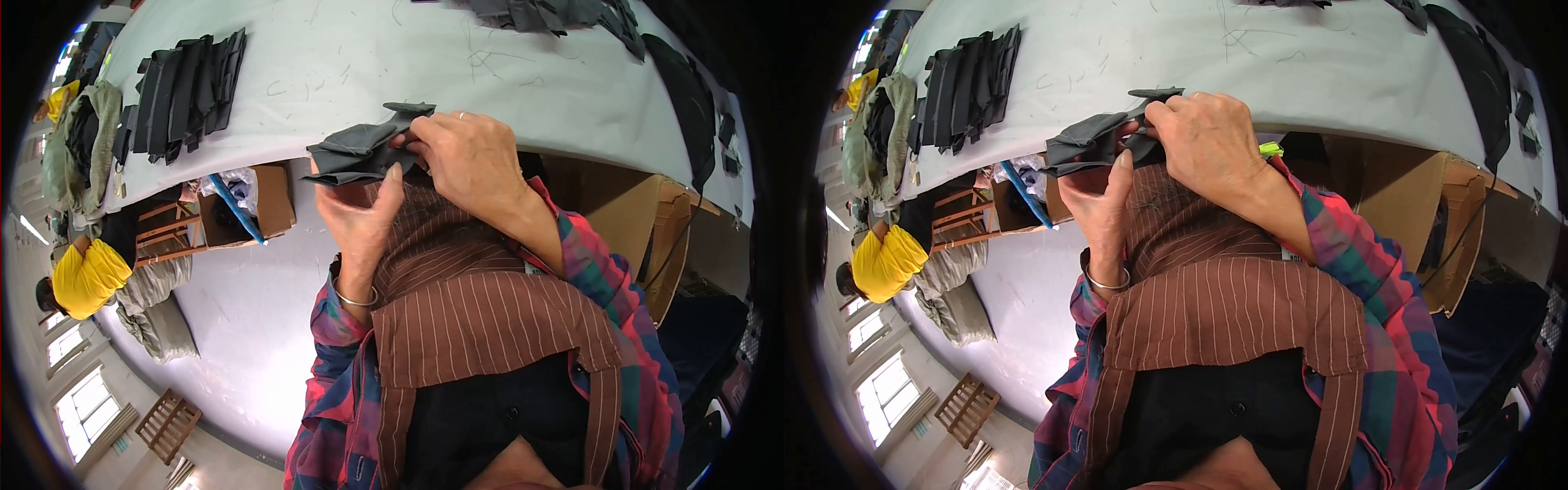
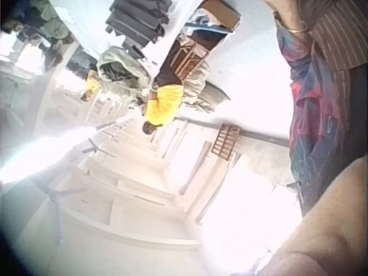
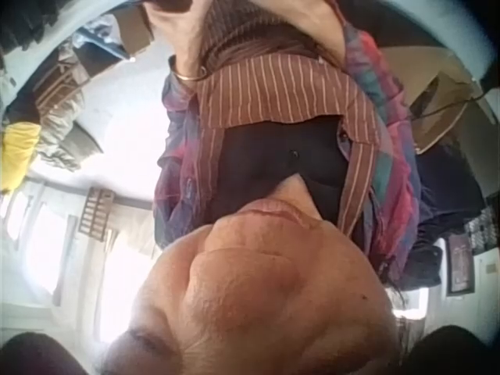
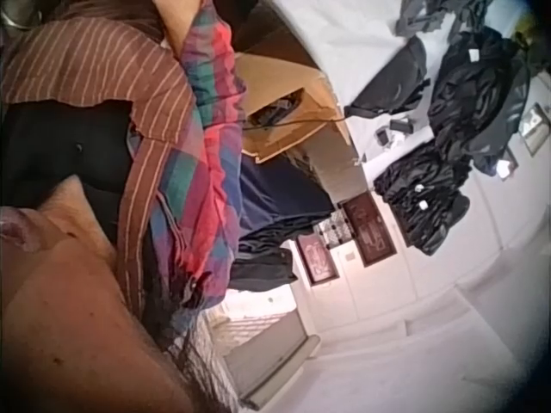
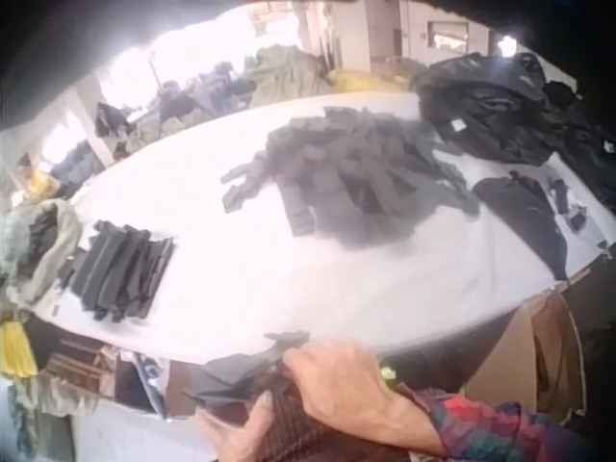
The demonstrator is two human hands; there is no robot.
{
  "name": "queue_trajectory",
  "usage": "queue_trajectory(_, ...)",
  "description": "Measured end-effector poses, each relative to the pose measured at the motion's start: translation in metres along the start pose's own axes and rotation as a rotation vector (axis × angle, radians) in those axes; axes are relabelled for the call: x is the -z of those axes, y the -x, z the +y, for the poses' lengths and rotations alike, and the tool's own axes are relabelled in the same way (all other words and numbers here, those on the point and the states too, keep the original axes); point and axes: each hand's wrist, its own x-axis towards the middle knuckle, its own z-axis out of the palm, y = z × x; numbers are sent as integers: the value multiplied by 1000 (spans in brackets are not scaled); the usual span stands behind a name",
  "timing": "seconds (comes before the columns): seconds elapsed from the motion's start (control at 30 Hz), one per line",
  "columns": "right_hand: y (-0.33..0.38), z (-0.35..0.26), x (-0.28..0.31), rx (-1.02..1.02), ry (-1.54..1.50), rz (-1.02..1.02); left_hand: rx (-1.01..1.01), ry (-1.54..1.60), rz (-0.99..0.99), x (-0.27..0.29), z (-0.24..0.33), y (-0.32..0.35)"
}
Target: Trimming loose threads and inspecting black fabric straps using small snips.
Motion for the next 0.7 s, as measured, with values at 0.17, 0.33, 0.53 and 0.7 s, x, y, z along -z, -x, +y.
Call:
queue_trajectory(0.17,1,-1,0,-47,-88,24,0,4,-20,2,6,-1)
queue_trajectory(0.33,3,-3,7,-161,-219,0,-12,33,-40,1,11,-2)
queue_trajectory(0.53,8,-3,28,-235,-321,-4,67,251,-147,10,21,-7)
queue_trajectory(0.7,15,-2,51,-309,-414,-35,224,337,-188,17,32,-6)
